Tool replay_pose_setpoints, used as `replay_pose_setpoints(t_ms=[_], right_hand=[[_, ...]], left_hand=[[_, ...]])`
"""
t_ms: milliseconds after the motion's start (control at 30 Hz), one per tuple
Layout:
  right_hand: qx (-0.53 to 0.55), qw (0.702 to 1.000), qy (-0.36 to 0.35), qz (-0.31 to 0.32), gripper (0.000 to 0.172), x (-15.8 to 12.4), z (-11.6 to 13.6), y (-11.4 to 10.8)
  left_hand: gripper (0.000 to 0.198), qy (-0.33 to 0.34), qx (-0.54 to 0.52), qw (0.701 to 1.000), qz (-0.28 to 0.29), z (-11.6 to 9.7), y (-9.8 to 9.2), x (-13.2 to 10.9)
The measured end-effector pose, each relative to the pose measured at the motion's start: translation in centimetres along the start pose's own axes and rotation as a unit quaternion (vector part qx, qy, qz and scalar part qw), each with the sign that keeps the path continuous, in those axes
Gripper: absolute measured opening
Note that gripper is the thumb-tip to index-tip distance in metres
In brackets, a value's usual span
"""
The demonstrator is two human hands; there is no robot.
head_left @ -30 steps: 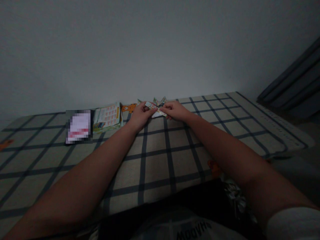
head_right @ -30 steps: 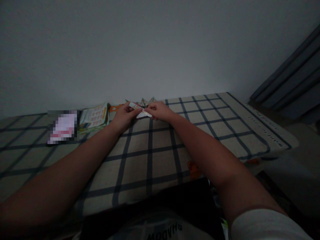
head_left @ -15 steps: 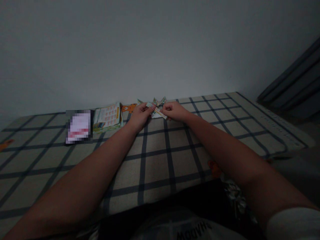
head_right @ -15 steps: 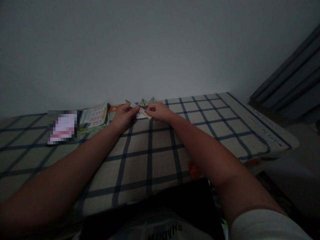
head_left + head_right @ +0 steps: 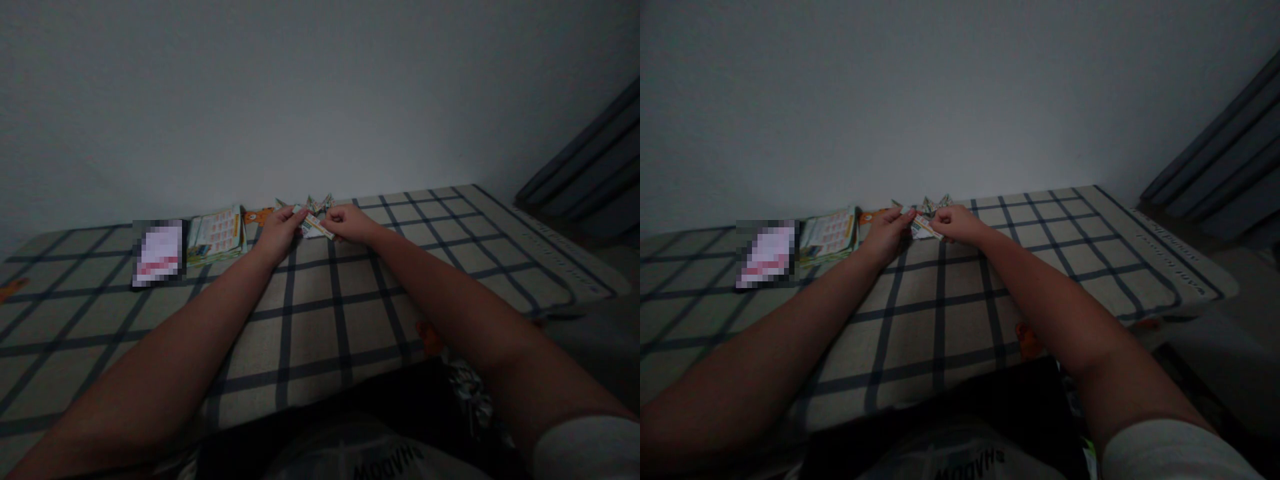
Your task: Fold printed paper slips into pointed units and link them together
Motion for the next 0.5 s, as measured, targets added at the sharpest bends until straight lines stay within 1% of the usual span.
replay_pose_setpoints(t_ms=[167,267,367,500], right_hand=[[-0.001,1.0,-0.004,-0.001,0.031,0.1,-0.1,0.0],[-0.001,1.0,0.0,0.002,0.03,0.3,-0.5,0.1],[-0.004,1.0,-0.01,-0.001,0.03,0.4,-0.7,0.0],[-0.027,0.999,-0.025,-0.001,0.032,0.4,-0.7,-0.2]], left_hand=[[0.05,-0.009,-0.031,0.999,-0.01,0.1,0.0,0.1],[0.054,-0.01,-0.027,1.0,-0.009,0.1,0.1,0.1],[0.052,-0.004,-0.01,1.0,0.022,-0.2,0.5,-0.1],[0.057,-0.01,-0.022,0.998,0.063,-0.4,1.1,-0.4]])
Point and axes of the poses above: each hand's wrist, its own x-axis towards the middle knuckle, its own y-axis out of the palm, z = x × y, the point moved 4 cm from there along x, towards the middle knuckle, and after that the axes turned 1 degree about z, right-handed, at the moved point
